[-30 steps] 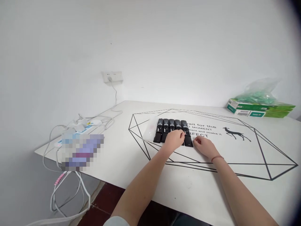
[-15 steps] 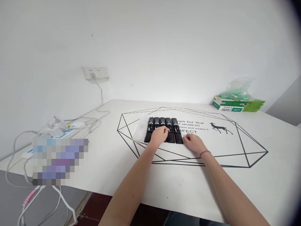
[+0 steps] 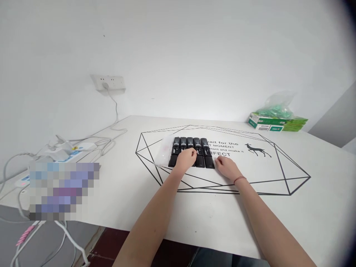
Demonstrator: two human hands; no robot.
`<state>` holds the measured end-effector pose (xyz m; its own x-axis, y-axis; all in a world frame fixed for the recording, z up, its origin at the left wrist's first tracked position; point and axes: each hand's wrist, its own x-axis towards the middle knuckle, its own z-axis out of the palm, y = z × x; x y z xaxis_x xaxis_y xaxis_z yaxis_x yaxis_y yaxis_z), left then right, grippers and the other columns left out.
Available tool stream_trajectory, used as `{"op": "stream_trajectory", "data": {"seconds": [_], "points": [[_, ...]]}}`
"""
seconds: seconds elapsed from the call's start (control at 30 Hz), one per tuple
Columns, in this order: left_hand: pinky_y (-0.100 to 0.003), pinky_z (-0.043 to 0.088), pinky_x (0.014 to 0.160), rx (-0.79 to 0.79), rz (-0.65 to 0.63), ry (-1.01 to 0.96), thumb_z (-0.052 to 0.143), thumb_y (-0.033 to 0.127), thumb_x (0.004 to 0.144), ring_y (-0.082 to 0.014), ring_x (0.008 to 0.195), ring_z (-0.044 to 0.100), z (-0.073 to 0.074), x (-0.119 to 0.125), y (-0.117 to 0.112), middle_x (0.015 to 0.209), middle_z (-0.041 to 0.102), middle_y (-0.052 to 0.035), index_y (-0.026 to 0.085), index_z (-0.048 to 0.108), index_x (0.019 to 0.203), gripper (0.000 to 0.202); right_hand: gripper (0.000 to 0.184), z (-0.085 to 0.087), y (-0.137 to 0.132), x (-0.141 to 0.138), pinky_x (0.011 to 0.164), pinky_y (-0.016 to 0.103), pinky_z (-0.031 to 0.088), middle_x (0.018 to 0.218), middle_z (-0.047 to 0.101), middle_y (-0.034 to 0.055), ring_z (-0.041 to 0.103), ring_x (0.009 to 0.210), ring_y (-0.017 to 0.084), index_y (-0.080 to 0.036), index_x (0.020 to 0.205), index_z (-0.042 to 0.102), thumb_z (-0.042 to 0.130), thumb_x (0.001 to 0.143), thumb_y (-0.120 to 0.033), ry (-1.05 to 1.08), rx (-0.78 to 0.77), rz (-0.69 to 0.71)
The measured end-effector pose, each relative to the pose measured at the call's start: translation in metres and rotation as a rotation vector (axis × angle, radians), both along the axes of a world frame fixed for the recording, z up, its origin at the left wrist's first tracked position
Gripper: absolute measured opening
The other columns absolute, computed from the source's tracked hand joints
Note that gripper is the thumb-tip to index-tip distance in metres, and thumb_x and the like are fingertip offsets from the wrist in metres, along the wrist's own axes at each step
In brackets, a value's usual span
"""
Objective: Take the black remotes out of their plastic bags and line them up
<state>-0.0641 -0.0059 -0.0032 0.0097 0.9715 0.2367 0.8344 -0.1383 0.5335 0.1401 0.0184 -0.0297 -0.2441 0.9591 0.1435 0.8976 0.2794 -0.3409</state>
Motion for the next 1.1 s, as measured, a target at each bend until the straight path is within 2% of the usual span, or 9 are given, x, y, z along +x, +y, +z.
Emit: {"op": "stream_trajectory", "data": {"seconds": [0.27, 0.47, 0.6, 0.7, 0.87, 1.0, 1.1], "points": [[-0.024, 0.041, 0.068, 0.023, 0.009, 0.002, 0.039, 0.028, 0.087, -0.0157, 0.077, 0.060, -0.001, 0.000, 0.002, 0.087, 0.068, -0.0040, 0.020, 0.064, 0.092, 0.027, 0.038, 0.000, -0.006, -0.011, 0.079, 0.030, 0.037, 0.087, 0.062, 0.0073, 0.054, 0.085, 0.020, -0.019, 0.114, 0.055, 0.042, 0.087, -0.041, 0.117, 0.119, 0.036], [-0.024, 0.041, 0.068, 0.041, 0.016, -0.007, 0.039, 0.025, 0.087, -0.0156, 0.077, 0.060, -0.004, -0.001, 0.005, 0.087, 0.068, -0.0035, 0.021, 0.064, 0.091, 0.026, 0.038, 0.006, -0.013, -0.013, 0.088, 0.034, 0.035, 0.100, 0.059, 0.0090, 0.051, 0.098, 0.023, -0.019, 0.103, 0.062, 0.051, 0.080, -0.048, 0.100, 0.128, 0.134], [-0.024, 0.041, 0.068, 0.036, 0.019, -0.004, 0.039, 0.026, 0.087, -0.0155, 0.078, 0.060, -0.004, -0.001, 0.005, 0.087, 0.068, -0.0032, 0.021, 0.064, 0.091, 0.026, 0.046, 0.018, -0.021, -0.009, 0.079, 0.033, 0.040, 0.097, 0.061, 0.0070, 0.052, 0.093, 0.024, -0.020, 0.100, 0.057, 0.063, 0.067, -0.052, 0.076, 0.004, 0.231], [-0.024, 0.041, 0.068, 0.036, 0.013, -0.006, 0.039, 0.026, 0.087, -0.0157, 0.078, 0.059, -0.003, -0.001, 0.005, 0.088, 0.068, -0.0036, 0.021, 0.064, 0.090, 0.026, 0.044, 0.021, -0.023, -0.009, 0.078, 0.031, 0.041, 0.099, 0.061, 0.0060, 0.053, 0.092, 0.022, -0.021, 0.101, 0.055, 0.064, 0.067, -0.047, 0.106, -0.022, 0.273], [-0.024, 0.040, 0.069, 0.041, 0.005, -0.023, 0.038, 0.025, 0.087, -0.0161, 0.079, 0.060, -0.003, 0.001, 0.005, 0.089, 0.068, -0.0040, 0.021, 0.064, 0.089, 0.026, 0.040, 0.004, -0.009, -0.021, 0.088, 0.032, 0.040, 0.117, 0.056, 0.0083, 0.051, 0.106, 0.022, -0.019, 0.114, 0.048, 0.053, 0.080, -0.041, 0.234, 0.171, 0.165], [-0.026, 0.041, 0.069, 0.052, -0.006, -0.017, 0.038, 0.026, 0.087, -0.0172, 0.081, 0.060, -0.004, 0.002, 0.006, 0.090, 0.068, -0.0047, 0.020, 0.063, 0.088, 0.026, 0.039, -0.016, 0.009, -0.031, 0.093, 0.037, 0.038, 0.134, 0.046, 0.0123, 0.048, 0.113, 0.025, -0.017, 0.119, 0.049, 0.045, 0.086, -0.037, 0.151, 0.255, 0.149], [-0.026, 0.041, 0.069, 0.053, -0.008, -0.010, 0.037, 0.028, 0.088, -0.0177, 0.081, 0.061, -0.004, 0.002, 0.006, 0.088, 0.068, -0.0052, 0.020, 0.063, 0.086, 0.027, 0.039, -0.024, 0.019, -0.033, 0.096, 0.039, 0.035, 0.136, 0.044, 0.0116, 0.045, 0.118, 0.027, -0.019, 0.120, 0.054, 0.038, 0.089, -0.037, 0.089, 0.263, 0.079]]}}
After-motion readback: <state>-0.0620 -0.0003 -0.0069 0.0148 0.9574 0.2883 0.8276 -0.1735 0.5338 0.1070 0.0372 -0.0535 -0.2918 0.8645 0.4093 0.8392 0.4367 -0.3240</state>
